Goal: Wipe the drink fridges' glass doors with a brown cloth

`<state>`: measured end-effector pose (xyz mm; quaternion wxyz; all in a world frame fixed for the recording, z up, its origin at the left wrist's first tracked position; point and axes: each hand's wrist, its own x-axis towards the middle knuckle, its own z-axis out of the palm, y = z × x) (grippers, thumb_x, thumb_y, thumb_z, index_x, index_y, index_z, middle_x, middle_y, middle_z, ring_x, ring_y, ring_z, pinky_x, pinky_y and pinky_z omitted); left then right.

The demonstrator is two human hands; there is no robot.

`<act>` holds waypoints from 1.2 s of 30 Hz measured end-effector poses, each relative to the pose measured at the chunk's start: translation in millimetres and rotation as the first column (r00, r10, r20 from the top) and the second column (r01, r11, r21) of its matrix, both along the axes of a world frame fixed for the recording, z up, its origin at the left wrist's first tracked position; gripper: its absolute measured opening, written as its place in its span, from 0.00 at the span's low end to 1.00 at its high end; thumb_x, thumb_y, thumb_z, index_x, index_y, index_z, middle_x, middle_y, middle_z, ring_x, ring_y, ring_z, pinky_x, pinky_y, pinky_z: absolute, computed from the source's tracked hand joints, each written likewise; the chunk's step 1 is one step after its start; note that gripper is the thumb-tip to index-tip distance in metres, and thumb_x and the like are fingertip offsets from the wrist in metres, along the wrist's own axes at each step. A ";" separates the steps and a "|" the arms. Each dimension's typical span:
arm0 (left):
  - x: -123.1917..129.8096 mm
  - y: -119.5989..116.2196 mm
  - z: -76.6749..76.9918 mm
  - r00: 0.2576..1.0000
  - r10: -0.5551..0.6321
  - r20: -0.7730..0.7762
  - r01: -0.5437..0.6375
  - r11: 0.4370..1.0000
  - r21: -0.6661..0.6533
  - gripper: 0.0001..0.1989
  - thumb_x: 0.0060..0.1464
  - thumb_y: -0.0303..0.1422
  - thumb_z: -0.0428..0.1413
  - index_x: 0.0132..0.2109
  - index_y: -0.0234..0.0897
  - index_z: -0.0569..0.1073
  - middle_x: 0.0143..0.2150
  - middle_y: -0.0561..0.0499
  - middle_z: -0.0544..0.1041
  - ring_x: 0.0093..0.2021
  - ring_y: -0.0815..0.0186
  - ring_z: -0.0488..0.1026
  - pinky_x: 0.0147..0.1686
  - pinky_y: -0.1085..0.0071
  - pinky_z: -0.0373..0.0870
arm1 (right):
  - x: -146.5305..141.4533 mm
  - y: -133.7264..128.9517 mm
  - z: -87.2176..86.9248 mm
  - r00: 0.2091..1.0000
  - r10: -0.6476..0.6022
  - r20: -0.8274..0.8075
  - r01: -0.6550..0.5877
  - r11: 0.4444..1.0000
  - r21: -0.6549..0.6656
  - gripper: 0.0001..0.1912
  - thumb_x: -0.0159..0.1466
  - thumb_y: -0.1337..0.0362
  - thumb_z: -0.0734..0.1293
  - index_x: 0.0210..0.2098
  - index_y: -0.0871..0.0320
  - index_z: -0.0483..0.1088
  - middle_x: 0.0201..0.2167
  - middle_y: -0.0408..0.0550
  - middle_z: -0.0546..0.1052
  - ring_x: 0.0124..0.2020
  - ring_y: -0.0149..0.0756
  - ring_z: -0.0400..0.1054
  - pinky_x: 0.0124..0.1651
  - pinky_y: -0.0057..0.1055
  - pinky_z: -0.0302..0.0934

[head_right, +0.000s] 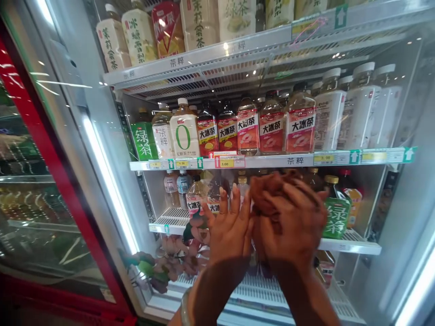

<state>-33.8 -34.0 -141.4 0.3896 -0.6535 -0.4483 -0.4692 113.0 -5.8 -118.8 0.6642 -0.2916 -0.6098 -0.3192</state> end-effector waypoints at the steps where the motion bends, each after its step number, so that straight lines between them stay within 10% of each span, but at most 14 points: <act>1: -0.3 0.0 0.4 1.000 -0.013 0.001 0.013 1.000 -0.001 0.29 0.68 0.31 0.51 0.74 0.36 0.61 0.75 0.47 0.64 0.81 0.62 0.37 0.78 0.47 0.19 | -2.8 -0.4 -0.3 0.998 0.017 0.055 -0.018 1.000 0.019 0.21 0.61 0.64 0.71 0.54 0.53 0.73 0.58 0.54 0.75 0.66 0.58 0.67 0.69 0.63 0.58; 11: 6.7 -1.9 3.1 0.997 -0.063 0.055 0.063 0.998 0.001 0.34 0.69 0.27 0.47 0.78 0.38 0.49 0.77 0.48 0.60 0.81 0.62 0.38 0.77 0.47 0.17 | 60.5 20.2 -9.8 0.963 -0.051 -0.264 0.074 0.994 0.078 0.21 0.55 0.66 0.74 0.49 0.52 0.78 0.48 0.52 0.78 0.56 0.56 0.74 0.64 0.59 0.66; 19: 21.7 -4.8 1.3 0.993 -0.118 -0.020 0.116 0.991 -0.071 0.31 0.70 0.28 0.47 0.76 0.33 0.55 0.75 0.45 0.62 0.81 0.64 0.36 0.77 0.53 0.16 | 27.2 0.3 -4.7 0.998 0.013 0.069 -0.013 1.000 0.005 0.15 0.60 0.66 0.71 0.47 0.55 0.74 0.52 0.51 0.77 0.63 0.55 0.70 0.71 0.67 0.55; 26: 27.7 -2.5 -3.2 0.997 -0.079 0.022 0.080 0.994 -0.070 0.33 0.69 0.29 0.48 0.77 0.39 0.52 0.75 0.47 0.62 0.81 0.62 0.39 0.77 0.49 0.18 | 75.0 19.0 -11.7 0.969 -0.049 -0.244 0.063 0.997 0.050 0.18 0.56 0.65 0.72 0.47 0.50 0.77 0.48 0.49 0.78 0.55 0.54 0.74 0.69 0.60 0.59; 32: 36.7 1.1 -3.1 0.995 -0.075 0.062 0.077 0.996 -0.041 0.30 0.70 0.30 0.49 0.75 0.37 0.57 0.75 0.47 0.62 0.81 0.62 0.37 0.76 0.48 0.15 | 29.2 -1.1 -8.7 1.000 0.012 -0.027 -0.012 1.000 0.006 0.14 0.58 0.67 0.71 0.44 0.55 0.75 0.49 0.51 0.77 0.60 0.57 0.71 0.68 0.69 0.57; 36: 39.8 0.6 -1.2 0.997 -0.049 0.058 0.051 0.998 -0.025 0.32 0.69 0.30 0.51 0.76 0.37 0.55 0.75 0.47 0.61 0.81 0.62 0.36 0.77 0.47 0.17 | 48.3 0.7 -2.5 1.000 -0.007 0.026 0.008 1.000 -0.012 0.15 0.59 0.66 0.71 0.46 0.54 0.75 0.52 0.51 0.77 0.61 0.56 0.70 0.71 0.70 0.52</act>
